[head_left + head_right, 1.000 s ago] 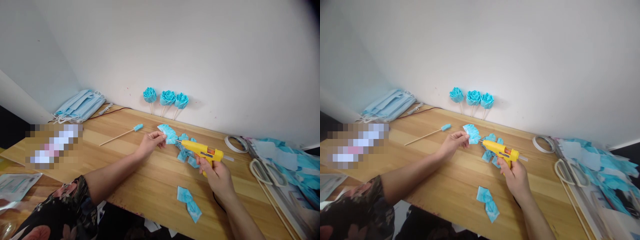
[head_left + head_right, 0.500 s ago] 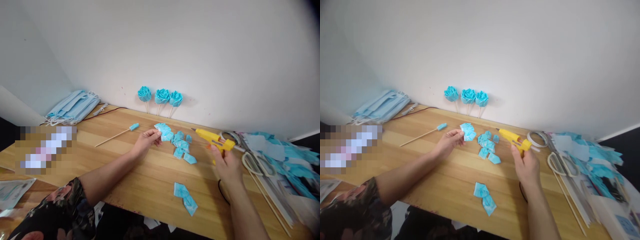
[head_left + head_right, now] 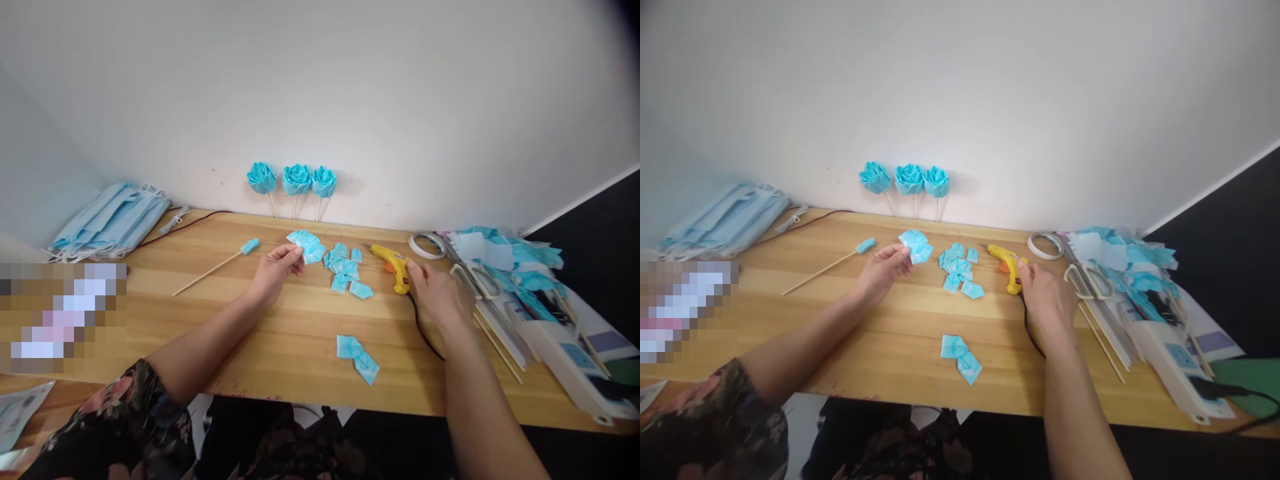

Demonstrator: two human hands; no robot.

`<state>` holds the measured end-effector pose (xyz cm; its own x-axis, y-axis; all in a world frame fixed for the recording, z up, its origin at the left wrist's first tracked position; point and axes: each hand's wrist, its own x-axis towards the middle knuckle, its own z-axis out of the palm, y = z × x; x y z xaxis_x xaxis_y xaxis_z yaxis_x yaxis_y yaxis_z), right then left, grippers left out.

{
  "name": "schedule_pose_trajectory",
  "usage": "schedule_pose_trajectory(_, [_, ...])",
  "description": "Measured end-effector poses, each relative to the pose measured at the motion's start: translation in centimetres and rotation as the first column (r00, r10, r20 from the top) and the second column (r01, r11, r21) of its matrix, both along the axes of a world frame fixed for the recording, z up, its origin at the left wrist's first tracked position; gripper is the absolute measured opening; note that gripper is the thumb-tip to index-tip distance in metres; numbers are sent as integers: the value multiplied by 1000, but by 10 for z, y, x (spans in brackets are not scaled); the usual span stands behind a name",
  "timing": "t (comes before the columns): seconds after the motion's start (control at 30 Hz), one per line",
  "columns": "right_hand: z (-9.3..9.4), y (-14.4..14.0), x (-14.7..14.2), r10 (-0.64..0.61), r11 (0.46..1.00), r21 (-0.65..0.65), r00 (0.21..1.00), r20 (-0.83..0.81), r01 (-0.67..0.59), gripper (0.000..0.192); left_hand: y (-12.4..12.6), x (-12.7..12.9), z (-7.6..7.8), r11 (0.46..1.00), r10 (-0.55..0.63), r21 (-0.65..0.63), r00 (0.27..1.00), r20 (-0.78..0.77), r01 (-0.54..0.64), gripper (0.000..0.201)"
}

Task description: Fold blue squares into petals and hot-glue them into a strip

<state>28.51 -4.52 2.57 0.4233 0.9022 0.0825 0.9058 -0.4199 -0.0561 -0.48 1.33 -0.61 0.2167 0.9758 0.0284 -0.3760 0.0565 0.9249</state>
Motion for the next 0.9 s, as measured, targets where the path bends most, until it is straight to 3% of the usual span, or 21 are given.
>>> schedule_pose_trajectory(0.1, [9,-20,-23,292,956,25,947,-132,-292,37,0,0,0,1000,-6,4,1000,-4,6,25])
schedule_pose_trajectory(0.17, [7,-31,-37,466,872,2,829,-308,-490,29,0,0,1,1000,-16,-4,1000,-5,16,24])
schedule_pose_trajectory(0.27, [-1,-41,-53,573,755,-15,670,-471,-656,23,-1,0,2,999,-32,-6,999,-3,32,24])
schedule_pose_trajectory(0.43, [0,-42,-70,618,665,-46,583,-527,-746,14,-3,2,4,999,-38,1,999,-16,38,25])
schedule_pose_trajectory(0.53, [7,-42,-78,647,623,-105,586,-487,-775,6,-3,2,3,999,-36,0,999,-23,36,26])
schedule_pose_trajectory(0.67, [11,-41,-83,700,583,-126,575,-422,-803,13,-3,2,2,999,-41,2,999,-23,41,26])
schedule_pose_trajectory(0.73, [11,-38,-81,686,584,-94,553,-472,-806,14,-3,2,1,999,-52,7,998,-25,52,27])
schedule_pose_trajectory(0.9, [12,-20,-70,526,668,-14,485,-699,-744,16,-2,2,-4,997,-73,15,997,-31,74,28])
